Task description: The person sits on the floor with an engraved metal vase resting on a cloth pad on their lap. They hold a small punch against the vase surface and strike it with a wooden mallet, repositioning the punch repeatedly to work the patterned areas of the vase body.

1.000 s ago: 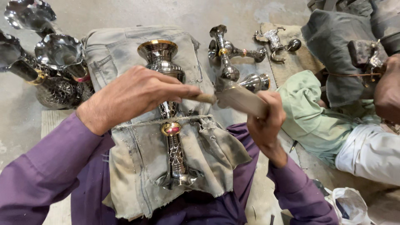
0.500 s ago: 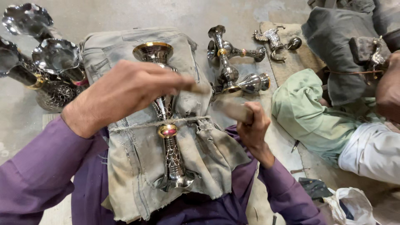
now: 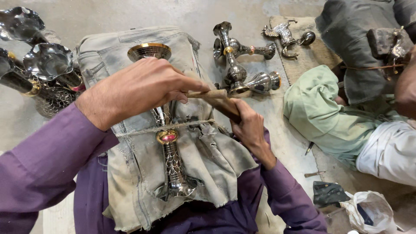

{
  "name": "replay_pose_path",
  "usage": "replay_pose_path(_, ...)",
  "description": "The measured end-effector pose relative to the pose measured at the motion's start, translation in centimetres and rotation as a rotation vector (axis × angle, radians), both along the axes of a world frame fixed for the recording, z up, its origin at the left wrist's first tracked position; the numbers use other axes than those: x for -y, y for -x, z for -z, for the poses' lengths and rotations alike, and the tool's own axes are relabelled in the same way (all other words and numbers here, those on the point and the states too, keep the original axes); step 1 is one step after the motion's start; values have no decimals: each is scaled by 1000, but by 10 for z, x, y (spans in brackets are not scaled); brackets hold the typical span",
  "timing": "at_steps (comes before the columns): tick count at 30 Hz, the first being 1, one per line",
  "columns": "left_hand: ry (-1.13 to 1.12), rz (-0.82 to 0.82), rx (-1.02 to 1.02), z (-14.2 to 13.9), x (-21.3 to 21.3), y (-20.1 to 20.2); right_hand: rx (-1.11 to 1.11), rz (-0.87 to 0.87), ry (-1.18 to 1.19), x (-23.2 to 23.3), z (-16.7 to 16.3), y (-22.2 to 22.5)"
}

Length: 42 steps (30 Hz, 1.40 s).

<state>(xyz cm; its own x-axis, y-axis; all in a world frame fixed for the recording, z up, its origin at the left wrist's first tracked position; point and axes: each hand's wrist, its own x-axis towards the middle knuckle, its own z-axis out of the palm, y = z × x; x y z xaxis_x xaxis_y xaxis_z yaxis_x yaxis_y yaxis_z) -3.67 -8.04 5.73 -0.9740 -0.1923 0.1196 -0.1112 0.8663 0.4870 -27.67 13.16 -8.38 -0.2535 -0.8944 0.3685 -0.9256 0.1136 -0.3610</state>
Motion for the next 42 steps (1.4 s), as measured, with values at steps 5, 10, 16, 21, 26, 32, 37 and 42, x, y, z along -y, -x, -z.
replay_pose_path(5, 184, 51, 78, -9, -4, 5, 392, 168, 259, 1, 28, -3)
replay_pose_path(10, 205, 126, 35, -9, -4, 4, 326, -90, 604, 3, 45, -1)
replay_pose_path(16, 324, 151, -14, -2, -5, 1, 329, -118, 654, 5, 41, -4)
replay_pose_path(21, 322, 170, -138, 4, -5, -3, 432, 26, 696, 6, 41, -3)
replay_pose_path(26, 344, 149, -192, 8, -5, -8, 326, -26, 540, 5, 39, 3)
replay_pose_path(32, 298, 19, -126, 12, -6, -14, 247, -15, 435, 1, 14, 3)
replay_pose_path(37, 134, -57, -337, 25, -9, -22, 476, -126, 422, 1, -19, 6)
replay_pose_path(42, 75, -186, -295, 38, -15, -24, 509, -120, 440, 3, -57, 8)
